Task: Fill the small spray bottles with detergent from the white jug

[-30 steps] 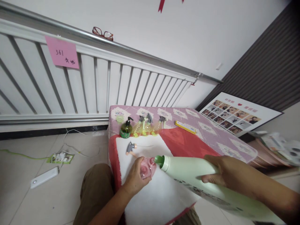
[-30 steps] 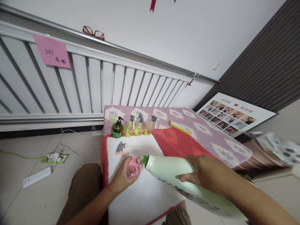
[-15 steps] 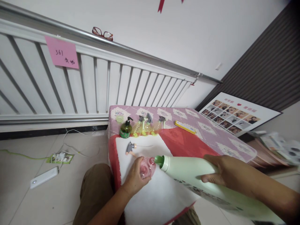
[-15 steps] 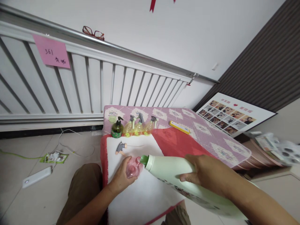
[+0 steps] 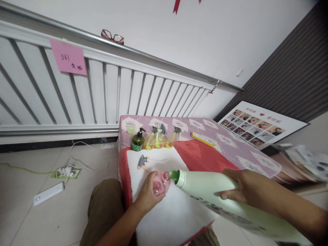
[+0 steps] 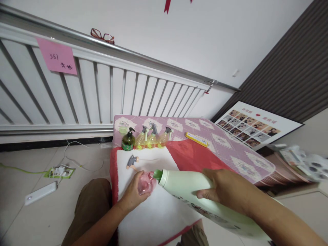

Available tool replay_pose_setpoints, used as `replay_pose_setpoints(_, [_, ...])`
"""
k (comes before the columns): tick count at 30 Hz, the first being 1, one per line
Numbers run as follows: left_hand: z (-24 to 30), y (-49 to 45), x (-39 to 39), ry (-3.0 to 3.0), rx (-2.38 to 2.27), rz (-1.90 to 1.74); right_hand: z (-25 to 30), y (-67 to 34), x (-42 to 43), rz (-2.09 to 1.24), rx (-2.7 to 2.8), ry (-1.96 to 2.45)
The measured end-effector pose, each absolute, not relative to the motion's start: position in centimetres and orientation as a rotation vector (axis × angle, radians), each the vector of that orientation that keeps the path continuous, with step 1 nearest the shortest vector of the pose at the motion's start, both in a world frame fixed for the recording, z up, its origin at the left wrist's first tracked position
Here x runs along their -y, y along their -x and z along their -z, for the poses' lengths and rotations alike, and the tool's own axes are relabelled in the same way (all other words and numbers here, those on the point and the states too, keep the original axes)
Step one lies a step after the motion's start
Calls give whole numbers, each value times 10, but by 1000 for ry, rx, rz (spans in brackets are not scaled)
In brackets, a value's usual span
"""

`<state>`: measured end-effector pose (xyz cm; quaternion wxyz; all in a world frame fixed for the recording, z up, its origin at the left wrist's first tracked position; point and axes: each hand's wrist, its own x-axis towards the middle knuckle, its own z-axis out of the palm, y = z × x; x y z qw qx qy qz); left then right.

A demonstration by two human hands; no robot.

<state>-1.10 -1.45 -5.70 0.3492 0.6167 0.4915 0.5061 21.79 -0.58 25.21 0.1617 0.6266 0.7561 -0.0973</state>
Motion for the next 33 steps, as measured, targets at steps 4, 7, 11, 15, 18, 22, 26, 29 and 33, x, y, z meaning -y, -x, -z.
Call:
replay_pose_setpoints(4, [59, 10, 14, -1602, -1278, -1313, -249, -222, 5, 287, -2187, -1777])
replay_pose_setpoints(7, [60, 10, 14, -1595, -1277, -1314, -250, -221, 6, 285, -2185, -1798])
replay_pose_setpoints(11, [59, 10, 14, -1595, -1264, -1311, -254, -217, 7, 308, -2173, -1794])
replay_pose_setpoints(15, [58, 11, 14, -1602, -1265, -1309, -255, -215, 7, 287, -2156, -1770])
replay_pose_setpoints(18, [58, 11, 14, -1607, -1266, -1321, -254, -214, 6, 281, -2146, -1758])
replay_pose_setpoints(22, [57, 11, 14, -1615, -1275, -1319, -255, -212, 7, 315, -2148, -1757])
replay_pose_setpoints(26, [56, 11, 15, -1605, -1277, -1303, -257, -210, 7, 297, -2137, -1775])
replay_pose_setpoints(29, [55, 12, 15, -1607, -1277, -1297, -257, -209, 8, 300, -2138, -1784])
replay_pose_setpoints(33, [56, 12, 14, -1611, -1273, -1304, -258, -210, 8, 303, -2121, -1790])
